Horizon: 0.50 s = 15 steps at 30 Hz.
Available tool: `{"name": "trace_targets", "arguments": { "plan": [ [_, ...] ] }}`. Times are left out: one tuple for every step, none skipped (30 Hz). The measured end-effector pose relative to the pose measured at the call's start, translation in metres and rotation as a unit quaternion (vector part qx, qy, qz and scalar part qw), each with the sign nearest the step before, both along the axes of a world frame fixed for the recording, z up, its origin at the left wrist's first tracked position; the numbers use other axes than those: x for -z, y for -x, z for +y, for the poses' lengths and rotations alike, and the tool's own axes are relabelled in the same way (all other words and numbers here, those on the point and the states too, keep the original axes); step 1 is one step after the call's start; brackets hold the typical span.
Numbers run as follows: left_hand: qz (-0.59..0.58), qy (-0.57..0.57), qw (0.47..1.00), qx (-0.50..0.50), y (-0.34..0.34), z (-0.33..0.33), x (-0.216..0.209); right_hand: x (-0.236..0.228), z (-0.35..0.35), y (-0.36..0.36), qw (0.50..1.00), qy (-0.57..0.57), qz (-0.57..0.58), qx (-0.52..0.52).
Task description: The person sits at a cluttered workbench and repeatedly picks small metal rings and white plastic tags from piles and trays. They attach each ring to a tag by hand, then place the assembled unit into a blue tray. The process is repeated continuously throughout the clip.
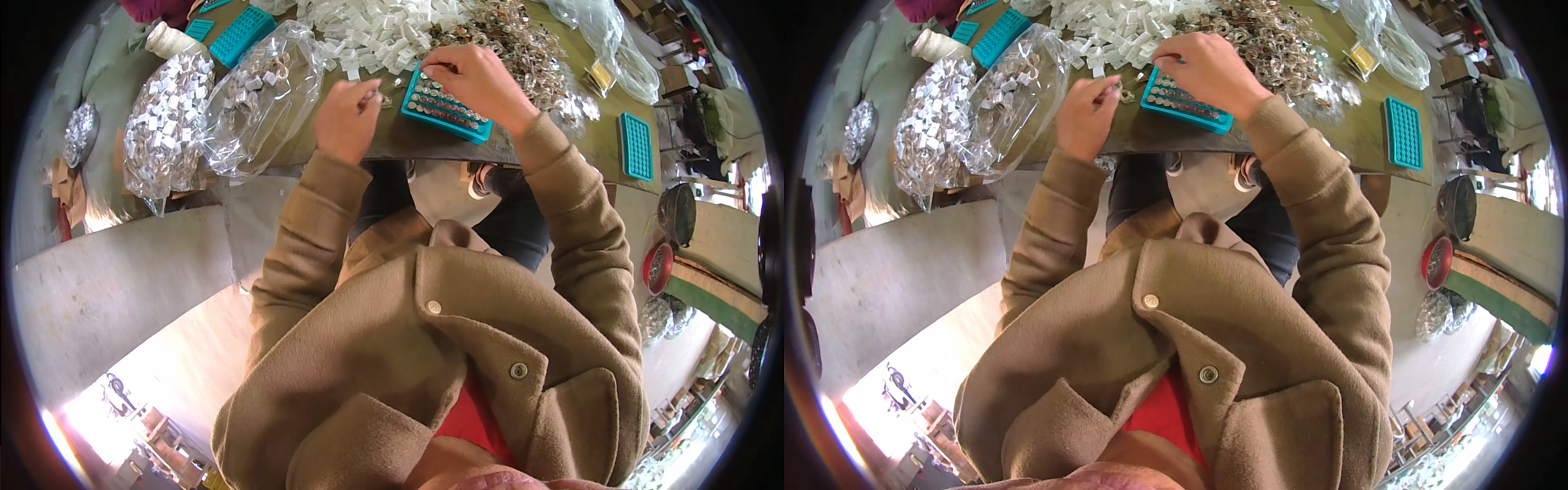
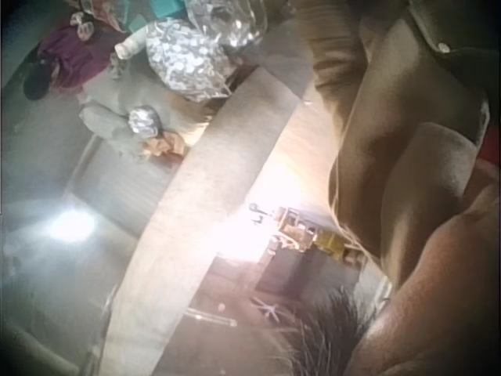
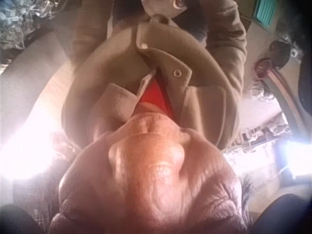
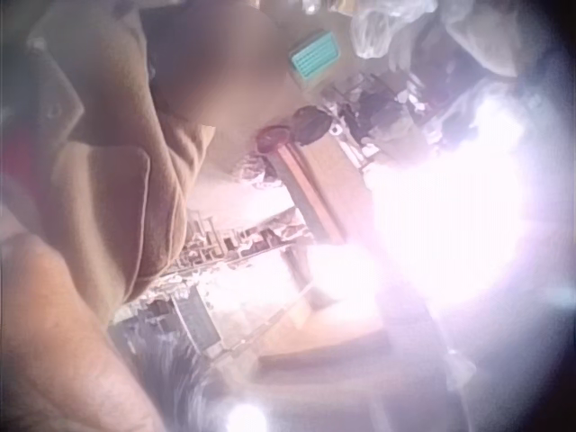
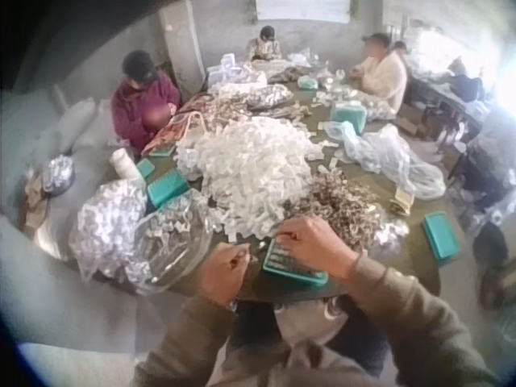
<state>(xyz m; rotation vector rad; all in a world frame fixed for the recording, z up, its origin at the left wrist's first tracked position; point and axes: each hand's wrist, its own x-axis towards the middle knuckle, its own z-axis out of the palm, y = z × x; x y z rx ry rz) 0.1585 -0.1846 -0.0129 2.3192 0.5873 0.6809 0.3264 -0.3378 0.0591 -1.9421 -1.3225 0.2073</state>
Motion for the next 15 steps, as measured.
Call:
{"name": "trace_targets", "arguments": {
  "plan": [
    [0.000,-0.027,1.000,-0.005,-0.010,-0.001,0.002,0.003,0.008,0.003,0.999,0.016,-0.044,-0.002],
    [-0.012,-0.056,0.998,-0.008,-0.018,-0.002,0.005,0.005,0.015,0.006,0.999,-0.001,-0.051,0.005],
    [0.015,-0.067,0.998,-0.014,-0.026,-0.002,0.008,0.006,0.019,0.007,0.998,-0.036,-0.048,-0.002],
    [0.033,-0.080,0.996,-0.015,-0.031,-0.003,0.012,0.007,0.020,0.008,0.998,-0.044,-0.036,0.003],
    [0.051,-0.093,0.994,-0.017,-0.034,-0.003,0.015,0.007,0.020,0.010,0.998,-0.052,-0.024,0.009],
    [0.033,-0.102,0.994,-0.021,-0.034,-0.003,0.017,0.007,0.019,0.011,0.999,-0.039,-0.007,0.028],
    [0.000,-0.067,0.998,-0.022,-0.034,0.000,0.017,0.006,0.018,0.012,0.998,-0.052,0.020,0.038],
    [-0.032,-0.033,0.999,-0.021,-0.032,0.002,0.015,0.005,0.015,0.014,0.995,-0.066,0.048,0.049],
    [-0.033,0.023,0.999,-0.031,-0.030,0.005,0.011,0.003,0.013,0.016,0.992,-0.081,0.074,0.058],
    [-0.092,0.239,0.966,-0.026,-0.026,0.002,0.007,0.002,0.011,0.019,0.984,-0.068,0.142,0.083],
    [-0.115,0.327,0.938,-0.019,-0.022,0.003,-0.001,0.002,0.013,0.024,0.976,-0.091,0.181,0.080],
    [-0.122,0.430,0.894,-0.015,-0.018,0.002,-0.009,0.003,0.012,0.029,0.966,-0.101,0.220,0.089],
    [-0.131,0.532,0.837,-0.008,-0.014,-0.001,-0.017,0.003,0.011,0.034,0.955,-0.109,0.258,0.101],
    [-0.140,0.548,0.824,0.016,-0.008,-0.005,-0.025,0.003,0.009,0.037,0.939,-0.086,0.317,0.101],
    [-0.124,0.562,0.818,0.012,-0.006,-0.008,-0.033,0.004,0.010,0.041,0.945,-0.106,0.300,0.079]
  ]
}}
